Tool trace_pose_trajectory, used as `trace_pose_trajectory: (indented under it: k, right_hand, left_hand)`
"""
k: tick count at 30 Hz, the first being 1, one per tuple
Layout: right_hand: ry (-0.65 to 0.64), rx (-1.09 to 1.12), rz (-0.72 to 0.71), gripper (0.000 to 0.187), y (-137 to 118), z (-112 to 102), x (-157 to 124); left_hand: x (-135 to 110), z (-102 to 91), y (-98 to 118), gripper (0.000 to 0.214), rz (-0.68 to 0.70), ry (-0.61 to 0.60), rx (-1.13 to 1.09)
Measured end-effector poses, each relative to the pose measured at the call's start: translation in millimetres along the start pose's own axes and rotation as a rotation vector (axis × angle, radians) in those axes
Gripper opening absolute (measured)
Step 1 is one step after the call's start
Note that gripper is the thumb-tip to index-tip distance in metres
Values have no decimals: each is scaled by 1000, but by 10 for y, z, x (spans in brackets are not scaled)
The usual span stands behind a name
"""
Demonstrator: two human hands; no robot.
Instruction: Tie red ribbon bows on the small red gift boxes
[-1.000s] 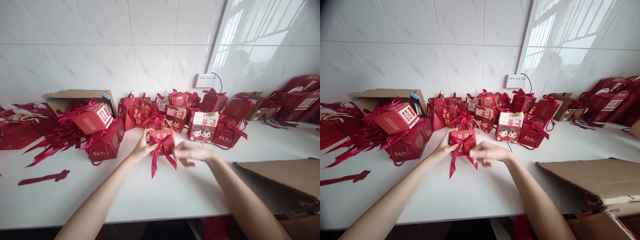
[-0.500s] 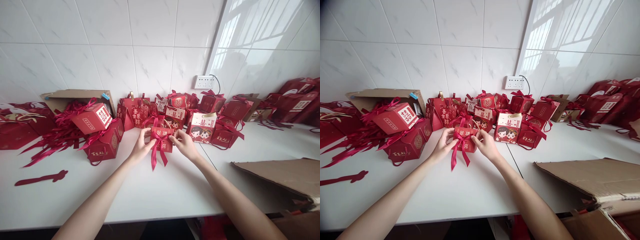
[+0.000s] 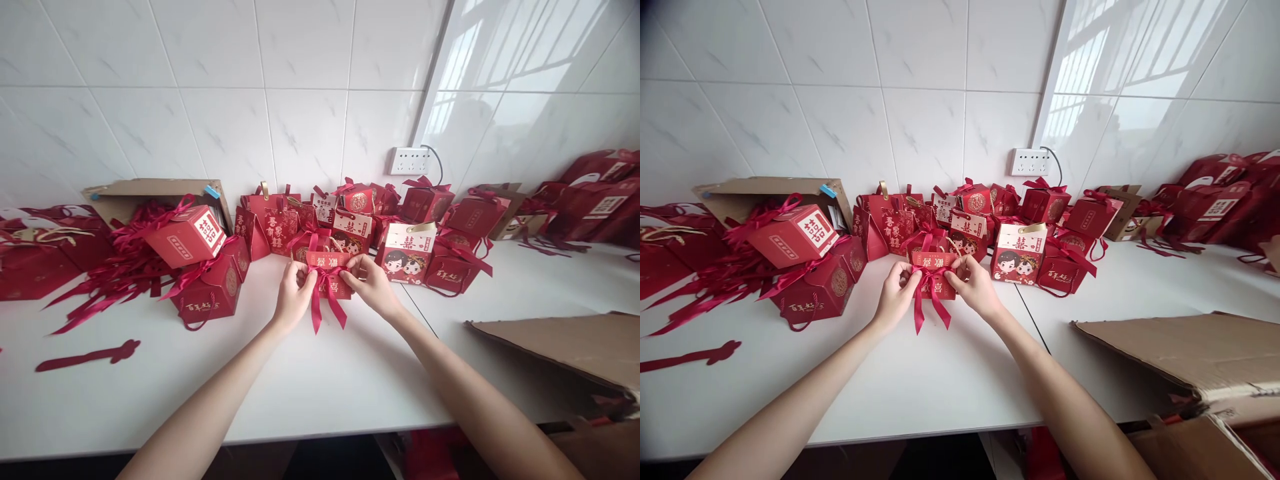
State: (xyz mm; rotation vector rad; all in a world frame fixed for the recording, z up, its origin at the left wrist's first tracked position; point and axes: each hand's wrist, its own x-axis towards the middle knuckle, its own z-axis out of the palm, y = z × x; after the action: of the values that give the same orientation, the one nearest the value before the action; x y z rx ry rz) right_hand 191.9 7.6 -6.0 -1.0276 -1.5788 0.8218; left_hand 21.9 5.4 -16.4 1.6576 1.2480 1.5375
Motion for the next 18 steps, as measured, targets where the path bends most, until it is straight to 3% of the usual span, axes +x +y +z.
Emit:
trace_pose_trajectory:
  k: [6, 12, 18]
  right_hand:
    - [-66, 192, 114, 38, -39, -19, 8]
    - [-108, 253, 167, 40, -51, -25, 7]
    - [-176, 465, 276, 40, -58, -42, 11]
  left_hand:
    - [-20, -93, 80, 23, 13, -78, -37]
    - [-13, -88, 57, 32, 80, 35, 156]
    - [-45, -74, -22, 30, 196, 92, 270]
